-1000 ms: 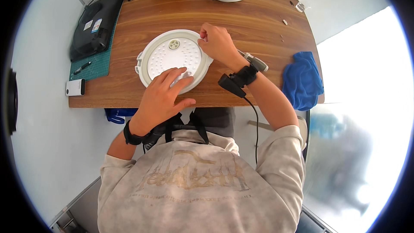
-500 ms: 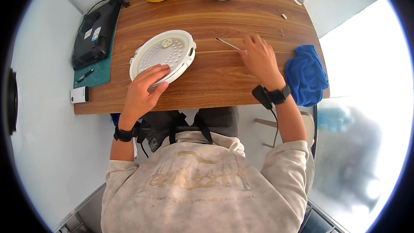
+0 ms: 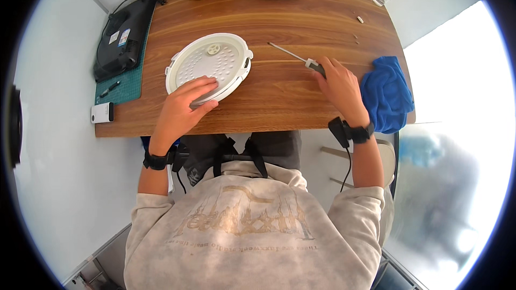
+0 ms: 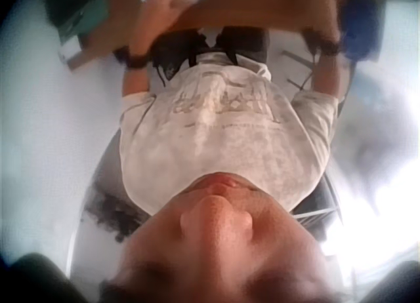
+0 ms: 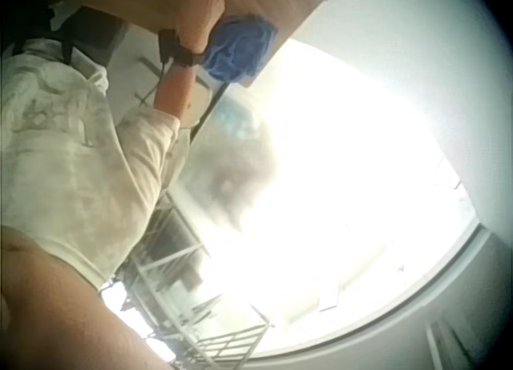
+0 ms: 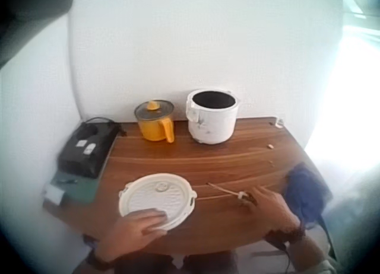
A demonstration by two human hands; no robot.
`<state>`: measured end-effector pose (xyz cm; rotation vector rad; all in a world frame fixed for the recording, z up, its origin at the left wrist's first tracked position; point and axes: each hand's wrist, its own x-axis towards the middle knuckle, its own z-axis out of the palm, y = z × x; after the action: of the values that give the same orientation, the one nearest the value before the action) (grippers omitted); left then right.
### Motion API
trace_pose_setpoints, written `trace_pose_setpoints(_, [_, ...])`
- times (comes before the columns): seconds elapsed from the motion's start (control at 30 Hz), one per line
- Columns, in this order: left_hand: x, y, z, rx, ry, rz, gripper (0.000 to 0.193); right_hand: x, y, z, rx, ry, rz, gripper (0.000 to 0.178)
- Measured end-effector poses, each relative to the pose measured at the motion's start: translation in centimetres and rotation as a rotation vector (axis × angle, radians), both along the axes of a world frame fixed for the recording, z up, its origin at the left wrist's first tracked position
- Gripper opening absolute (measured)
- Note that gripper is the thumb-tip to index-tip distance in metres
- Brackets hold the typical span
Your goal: The person disassembles a small black cylindrical object, then uses a screwdriver to pry open a white rice cooker lid, separating the inner and outer parts and removing a central valve component.
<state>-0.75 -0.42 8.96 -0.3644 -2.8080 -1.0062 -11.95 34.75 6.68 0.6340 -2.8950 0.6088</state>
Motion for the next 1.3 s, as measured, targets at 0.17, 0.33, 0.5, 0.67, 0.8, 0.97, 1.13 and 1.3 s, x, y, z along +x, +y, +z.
trace_pose_setpoints(0.17, [-1.9,-0.3,-1.2,-0.077,0.087,-0.055,0.039,4.7,-1.1,5.9,-0.176,-0.06,0.179,0.024])
trace_pose_setpoints(0.33, [-3.6,-0.5,-1.6,-0.14,0.116,-0.095,0.04,7.3,-3.3,7.0,-0.261,-0.152,0.289,0.025])
trace_pose_setpoints(0.5, [-3.9,-0.4,-2.0,-0.206,0.118,-0.108,0.042,7.3,-4.8,5.0,-0.286,-0.143,0.361,0.027])
trace_pose_setpoints(0.67, [-4.0,-0.1,-1.7,-0.189,0.054,-0.061,0.043,7.6,-4.9,5.3,-0.304,-0.146,0.315,0.023])
trace_pose_setpoints(0.8, [-4.3,0.0,-2.1,-0.227,0.11,-0.046,0.043,7.8,-5.0,5.7,-0.317,-0.182,0.26,0.02])
trace_pose_setpoints(0.97, [-4.5,0.5,-2.5,-0.218,0.14,-0.016,0.043,7.8,-4.8,5.8,-0.283,-0.198,0.248,0.019])
trace_pose_setpoints(1.13, [-4.7,0.9,-2.7,-0.197,0.177,-0.007,0.044,7.8,-4.6,5.9,-0.282,-0.244,0.229,0.019])
trace_pose_setpoints(1.3, [-4.7,1.2,-3.1,-0.195,0.197,0.023,0.044,7.8,-4.5,6.1,-0.302,-0.25,0.216,0.02])
